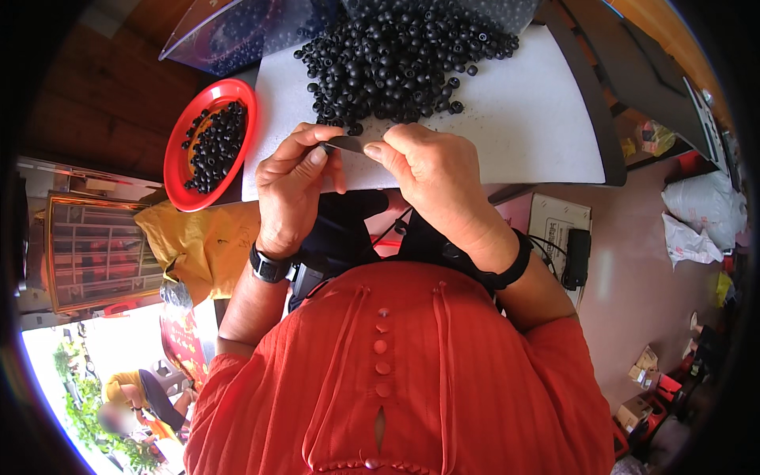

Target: Manually trimming excess material from small black molded rubber components using a small blade.

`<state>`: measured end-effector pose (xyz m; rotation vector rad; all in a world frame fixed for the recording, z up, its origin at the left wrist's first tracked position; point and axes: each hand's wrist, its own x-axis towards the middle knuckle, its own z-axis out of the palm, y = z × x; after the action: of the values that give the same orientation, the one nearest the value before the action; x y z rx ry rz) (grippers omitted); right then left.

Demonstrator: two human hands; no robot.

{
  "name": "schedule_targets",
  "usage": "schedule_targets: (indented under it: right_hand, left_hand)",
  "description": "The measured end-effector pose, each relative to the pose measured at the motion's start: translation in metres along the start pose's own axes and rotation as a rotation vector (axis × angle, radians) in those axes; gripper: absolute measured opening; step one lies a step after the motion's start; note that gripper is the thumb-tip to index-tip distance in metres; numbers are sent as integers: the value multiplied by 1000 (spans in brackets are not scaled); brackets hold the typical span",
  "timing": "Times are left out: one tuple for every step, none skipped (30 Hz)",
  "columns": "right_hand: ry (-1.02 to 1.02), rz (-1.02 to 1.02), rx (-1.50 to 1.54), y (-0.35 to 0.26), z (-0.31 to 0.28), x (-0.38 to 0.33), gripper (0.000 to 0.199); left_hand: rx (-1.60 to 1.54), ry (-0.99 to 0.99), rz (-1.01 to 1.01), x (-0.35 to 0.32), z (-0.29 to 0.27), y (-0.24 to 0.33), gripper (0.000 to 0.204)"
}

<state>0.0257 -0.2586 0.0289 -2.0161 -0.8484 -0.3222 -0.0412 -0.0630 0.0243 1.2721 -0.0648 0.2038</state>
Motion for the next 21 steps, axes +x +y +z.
schedule_targets:
  right_hand:
    - [17,-40,-29,0,2,0,31]
    - [15,-39,-27,0,4,-1,31]
    - [31,-65,-57,0,6,-1,32]
    - [50,-92,-90,-1,6,-1,32]
    - [50,-91,-91,-2,5,-2,32]
    - [48,-114,-91,-3,5,-2,31]
    - [45,-137,-91,-3,4,-2,29]
    - [46,-137,-92,-2,2,-1,29]
    - [39,-37,55,-1,-2,-1,27]
    - [29,65,204,0,-3,-2,25]
    - [35,83,231,-2,-5,-1,20]
    - [36,83,232,-2,-4,-1,20]
    - [42,60,181,-2,-2,0,20]
    - [49,35,130,-2,-1,0,21]
    - [49,33,132,-2,-1,0,21]
    - [36,31,105,-1,1,0,21]
    - [22,27,80,-1,3,1,21]
    - [17,14,93,-1,2,0,21]
    - [26,-26,42,-4,0,-1,21]
    - [35,-65,-4,-5,2,-1,21]
    - [11,-61,30,-5,2,-2,21]
  left_hand:
    - [-8,1,-6,0,-1,0,25]
    - [-17,3,-12,0,-1,0,25]
    - [-16,5,-13,0,-2,-1,25]
    - [-22,9,-7,0,-2,-1,26]
    - [-29,13,-1,0,-2,-1,26]
    - [-29,12,-1,0,-1,-1,26]
    - [-26,9,3,1,-1,-1,26]
    - [-23,5,7,2,-1,0,27]
    - [-23,4,8,2,-1,0,27]
    - [-42,1,-6,2,-2,0,27]
    - [-60,-1,-20,1,-3,0,27]
    - [-59,-1,-20,1,-4,0,27]
    - [-53,-1,-12,2,-3,1,27]
    - [-46,0,-2,2,-2,2,27]
    - [-44,1,0,1,-2,2,27]
    - [2,11,7,-1,-2,2,28]
    - [50,24,15,-3,-3,2,29]
    - [47,30,2,-5,0,2,28]
    - [41,21,9,-5,0,1,28]
    - [37,14,14,-4,0,1,27]
    - [36,27,21,-4,4,3,26]
